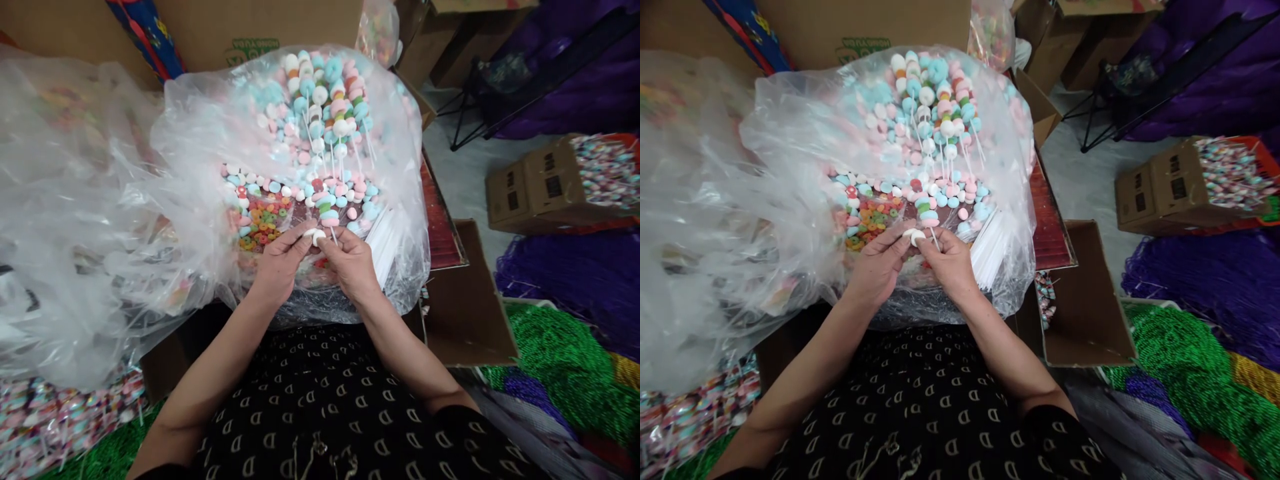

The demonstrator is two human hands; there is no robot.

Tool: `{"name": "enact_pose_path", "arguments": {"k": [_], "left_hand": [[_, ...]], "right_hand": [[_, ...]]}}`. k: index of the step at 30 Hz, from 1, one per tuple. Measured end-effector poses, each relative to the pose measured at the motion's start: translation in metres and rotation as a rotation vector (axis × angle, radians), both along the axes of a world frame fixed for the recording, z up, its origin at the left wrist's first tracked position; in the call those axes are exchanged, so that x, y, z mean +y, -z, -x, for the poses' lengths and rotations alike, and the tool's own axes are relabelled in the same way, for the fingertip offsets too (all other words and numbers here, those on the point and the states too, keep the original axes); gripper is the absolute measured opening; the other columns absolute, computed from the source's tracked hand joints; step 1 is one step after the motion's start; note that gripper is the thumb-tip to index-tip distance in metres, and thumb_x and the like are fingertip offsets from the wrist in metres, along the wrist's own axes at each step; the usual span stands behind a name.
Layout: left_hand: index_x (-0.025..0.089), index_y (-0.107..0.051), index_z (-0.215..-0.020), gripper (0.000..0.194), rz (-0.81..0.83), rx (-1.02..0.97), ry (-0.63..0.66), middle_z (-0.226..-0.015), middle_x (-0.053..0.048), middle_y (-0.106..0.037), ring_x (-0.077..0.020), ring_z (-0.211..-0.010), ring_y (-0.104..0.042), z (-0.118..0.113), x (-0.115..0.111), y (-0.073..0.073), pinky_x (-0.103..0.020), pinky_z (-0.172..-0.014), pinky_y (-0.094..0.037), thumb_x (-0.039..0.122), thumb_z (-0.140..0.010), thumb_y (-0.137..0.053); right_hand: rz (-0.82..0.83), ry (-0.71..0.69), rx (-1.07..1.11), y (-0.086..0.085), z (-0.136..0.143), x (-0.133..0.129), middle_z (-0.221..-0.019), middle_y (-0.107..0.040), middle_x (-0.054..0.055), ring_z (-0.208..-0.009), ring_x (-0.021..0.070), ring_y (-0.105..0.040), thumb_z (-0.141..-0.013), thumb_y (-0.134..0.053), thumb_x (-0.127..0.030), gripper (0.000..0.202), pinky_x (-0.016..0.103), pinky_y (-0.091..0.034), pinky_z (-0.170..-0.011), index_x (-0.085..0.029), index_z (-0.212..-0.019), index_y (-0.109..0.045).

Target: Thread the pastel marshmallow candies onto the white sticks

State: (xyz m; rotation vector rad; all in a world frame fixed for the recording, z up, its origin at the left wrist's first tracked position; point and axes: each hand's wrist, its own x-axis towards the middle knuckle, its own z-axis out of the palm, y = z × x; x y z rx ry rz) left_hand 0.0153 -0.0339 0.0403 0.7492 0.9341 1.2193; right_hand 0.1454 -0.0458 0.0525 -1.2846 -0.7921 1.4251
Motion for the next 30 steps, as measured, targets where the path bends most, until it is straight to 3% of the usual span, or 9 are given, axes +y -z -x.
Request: {"name": "enact_pose_path", "arguments": {"k": [7,11,16,20,24,27,30], "left_hand": [[0.029,-0.084,-0.111,0.034,-0.003,0.000,-0.002,-0.118,-0.004,-0.083,-0.0231,-0.111,-0.077,-0.004,-0.005,0.007,-0.045,-0.107,-0.061,0.043,-0.080,-0.090],[0.029,-0.084,-0.110,0.034,-0.018,0.014,-0.030,-0.109,-0.003,-0.083,-0.0203,-0.096,-0.077,-0.001,-0.001,0.006,-0.040,-0.092,-0.066,0.043,-0.080,-0.090],[0.028,-0.084,-0.111,0.035,0.019,0.011,0.008,-0.097,-0.003,-0.083,-0.0190,-0.084,-0.076,0.000,0.001,0.002,-0.038,-0.082,-0.065,0.042,-0.079,-0.090],[0.028,-0.084,-0.113,0.030,-0.031,0.146,-0.049,-0.111,-0.004,-0.083,-0.0221,-0.104,-0.076,-0.003,-0.001,0.007,-0.041,-0.098,-0.063,0.041,-0.086,-0.083],[0.028,-0.081,-0.123,0.028,-0.244,0.421,-0.132,-0.126,-0.004,-0.079,-0.0234,-0.126,-0.070,-0.001,-0.006,0.006,-0.043,-0.118,-0.052,0.038,-0.099,-0.069],[0.028,-0.077,-0.131,0.032,-0.385,0.568,-0.068,-0.137,-0.007,-0.076,-0.0256,-0.137,-0.065,0.001,-0.010,0.004,-0.045,-0.124,-0.046,0.034,-0.101,-0.065],[0.029,-0.074,-0.136,0.037,-0.342,0.526,-0.014,-0.147,-0.006,-0.071,-0.0258,-0.145,-0.059,0.000,-0.011,0.007,-0.046,-0.130,-0.040,0.030,-0.101,-0.065]], "right_hand": [[-0.079,0.079,-0.144,0.004,-0.003,-0.003,-0.066,-0.058,-0.006,-0.054,0.0104,-0.051,-0.080,-0.084,-0.048,0.033,0.025,-0.052,-0.051,-0.024,-0.090,-0.065],[-0.129,-0.022,-0.154,0.005,-0.007,-0.005,-0.075,-0.065,-0.002,-0.064,0.0134,-0.057,-0.086,-0.079,-0.056,0.036,0.028,-0.053,-0.058,-0.024,-0.097,-0.069],[-0.173,-0.030,-0.032,0.007,-0.009,-0.002,-0.080,-0.070,-0.001,-0.072,0.0158,-0.062,-0.080,-0.084,-0.060,0.043,0.032,-0.056,-0.069,-0.025,-0.102,-0.071],[-0.117,-0.030,-0.096,0.006,-0.005,-0.004,-0.072,-0.064,-0.003,-0.062,0.0139,-0.054,-0.079,-0.085,-0.060,0.041,0.029,-0.050,-0.059,-0.025,-0.096,-0.071],[-0.073,0.012,-0.199,0.005,0.000,-0.005,-0.065,-0.056,-0.005,-0.056,0.0133,-0.048,-0.083,-0.080,-0.056,0.034,0.027,-0.044,-0.051,-0.026,-0.092,-0.067],[-0.112,0.076,-0.286,0.005,0.001,-0.004,-0.063,-0.054,-0.006,-0.057,0.0124,-0.045,-0.084,-0.079,-0.047,0.026,0.026,-0.043,-0.054,-0.025,-0.087,-0.064],[-0.166,0.056,-0.289,0.004,-0.001,-0.003,-0.072,-0.060,-0.003,-0.063,0.0129,-0.050,-0.087,-0.076,-0.045,0.022,0.027,-0.045,-0.059,-0.025,-0.090,-0.067]]}}
